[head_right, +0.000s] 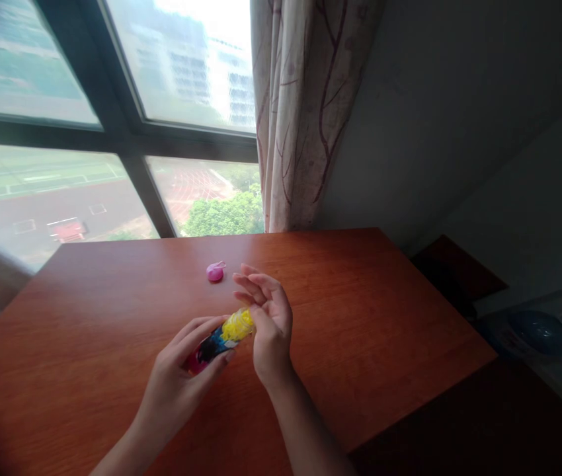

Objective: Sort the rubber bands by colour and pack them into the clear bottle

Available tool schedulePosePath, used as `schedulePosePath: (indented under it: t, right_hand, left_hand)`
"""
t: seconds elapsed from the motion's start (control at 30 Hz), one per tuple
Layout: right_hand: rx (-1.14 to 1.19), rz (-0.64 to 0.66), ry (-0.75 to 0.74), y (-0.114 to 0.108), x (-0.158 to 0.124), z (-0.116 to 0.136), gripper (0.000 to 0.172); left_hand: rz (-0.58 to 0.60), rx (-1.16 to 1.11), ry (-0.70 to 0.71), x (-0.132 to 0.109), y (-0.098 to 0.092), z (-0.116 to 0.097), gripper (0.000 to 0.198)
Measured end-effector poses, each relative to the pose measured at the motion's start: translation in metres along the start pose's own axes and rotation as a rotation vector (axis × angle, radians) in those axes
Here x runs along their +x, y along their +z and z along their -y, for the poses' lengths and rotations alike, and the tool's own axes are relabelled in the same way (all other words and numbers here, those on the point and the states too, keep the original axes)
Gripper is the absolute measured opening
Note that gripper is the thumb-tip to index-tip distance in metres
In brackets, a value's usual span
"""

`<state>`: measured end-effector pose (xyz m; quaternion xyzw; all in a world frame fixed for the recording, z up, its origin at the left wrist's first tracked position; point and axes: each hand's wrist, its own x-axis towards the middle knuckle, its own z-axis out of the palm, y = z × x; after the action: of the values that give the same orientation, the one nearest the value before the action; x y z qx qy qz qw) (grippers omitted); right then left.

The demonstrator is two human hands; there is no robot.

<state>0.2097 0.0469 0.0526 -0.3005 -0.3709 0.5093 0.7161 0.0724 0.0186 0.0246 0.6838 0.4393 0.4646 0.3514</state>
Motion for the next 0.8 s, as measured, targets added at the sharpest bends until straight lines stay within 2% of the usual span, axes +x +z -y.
schedulePosePath:
  t: [0.07, 0.2, 0.27, 0.43, 0.57, 0.67, 0.73, 0.8]
  right_hand:
    - [0.044, 0.093, 0.102, -0.003, 0.002, -0.001, 0.035]
    - [0.16, 0.302, 0.413, -0.006, 0.007, 0.002, 0.038]
    - [0.159, 0.339, 0.486, -0.005, 0.01, 0.006, 0.034]
    - [0.032, 0.274, 0.411, -0.001, 0.015, 0.018, 0.029]
    - [-0.025, 0.314, 0.384, 0.001, 0.018, 0.029, 0.028]
    - [-0.096, 0.328, 0.344, -0.008, 0.023, 0.031, 0.027]
    - [-0.368, 0.327, 0.32, -0.021, 0.029, 0.026, 0.027]
    - [-0.773, 0.36, 0.313, -0.037, 0.034, 0.017, 0.034]
  left_hand:
    - [-0.014, -0.017, 0.006, 0.0, -0.001, 0.001, 0.034]
    - [-0.025, -0.003, 0.051, 0.002, -0.005, 0.003, 0.035]
    - [-0.036, -0.006, 0.061, 0.003, -0.008, 0.005, 0.035]
    - [-0.04, -0.101, 0.016, 0.002, -0.009, 0.008, 0.037]
    - [-0.001, -0.202, -0.035, 0.002, -0.008, 0.01, 0.035]
    - [-0.02, -0.289, -0.109, 0.003, -0.01, 0.01, 0.035]
    - [-0.073, -0.344, -0.166, 0.005, -0.015, 0.009, 0.036]
    - [-0.148, -0.369, -0.224, 0.007, -0.021, 0.009, 0.038]
